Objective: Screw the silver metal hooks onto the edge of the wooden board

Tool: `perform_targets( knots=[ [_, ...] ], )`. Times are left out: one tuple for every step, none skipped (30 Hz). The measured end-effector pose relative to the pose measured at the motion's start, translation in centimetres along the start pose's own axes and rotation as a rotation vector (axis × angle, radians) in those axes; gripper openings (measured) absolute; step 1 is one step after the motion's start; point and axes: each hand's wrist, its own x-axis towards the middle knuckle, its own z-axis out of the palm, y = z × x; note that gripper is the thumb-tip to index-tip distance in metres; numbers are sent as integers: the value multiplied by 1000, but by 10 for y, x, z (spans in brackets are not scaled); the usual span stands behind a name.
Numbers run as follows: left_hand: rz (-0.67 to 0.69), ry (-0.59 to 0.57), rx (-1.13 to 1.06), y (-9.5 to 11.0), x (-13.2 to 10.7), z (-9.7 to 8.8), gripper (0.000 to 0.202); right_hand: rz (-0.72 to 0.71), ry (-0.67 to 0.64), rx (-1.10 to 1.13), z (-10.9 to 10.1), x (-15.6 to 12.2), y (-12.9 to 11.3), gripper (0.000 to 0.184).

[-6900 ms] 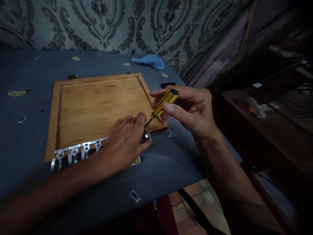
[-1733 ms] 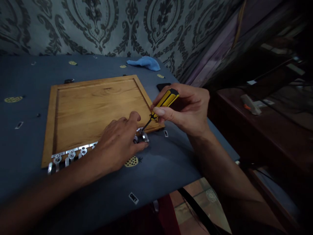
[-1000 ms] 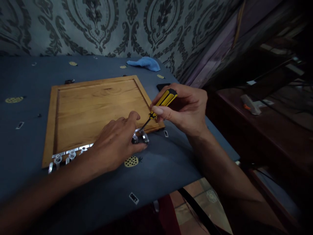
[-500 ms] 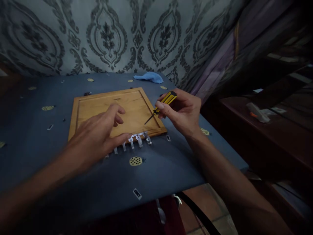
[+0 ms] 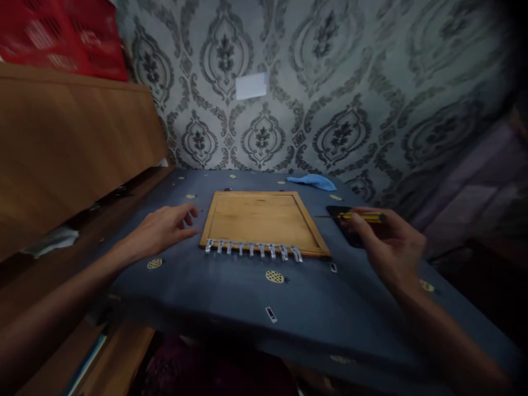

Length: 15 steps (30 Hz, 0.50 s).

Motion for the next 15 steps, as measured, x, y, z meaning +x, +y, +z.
perform_targets(
  knots=[
    [-48,-5,34,-13,-1,-2,38,24,40,-4,-6,-2,2,41],
    [-103,-8,58,-28,-1,-4,37,39,70,-13,-12,-3,4,45],
    [-137,1,68,-42,0,-7,36,55,81,-22,-18,-6,6,48],
    [-163,12,75,-57,1,-9,35,73,89,-39,-23,-9,8,49],
    [-183,22,77,-71,3,-11,33,88,86,-63,-29,-13,11,49],
    [-197,23,74,-84,5,-13,31,87,92,-110,-35,-18,13,49],
    [-207,20,69,-96,7,-13,29,88,75,-157,-41,-23,15,46],
    [-212,14,61,-106,9,-12,27,96,58,-185,-46,-29,18,45],
    [-215,2,49,-115,11,-9,26,93,37,-224,-52,-34,19,45],
    [-220,-14,36,-122,14,-5,25,77,-26,-283,-57,-40,21,43],
    [-220,-28,26,-128,17,1,24,51,-72,-337,-61,-45,21,39],
    [-213,-43,17,-132,22,9,25,1,-124,-381,-65,-49,22,35],
    [-201,-54,12,-134,27,16,28,-70,-178,-426,-67,-53,22,34],
    [-182,-61,9,-135,33,25,32,-153,-210,-477,-70,-56,23,33],
    [-157,-66,7,-135,41,32,34,-237,-232,-537,-71,-59,23,33]
  ],
)
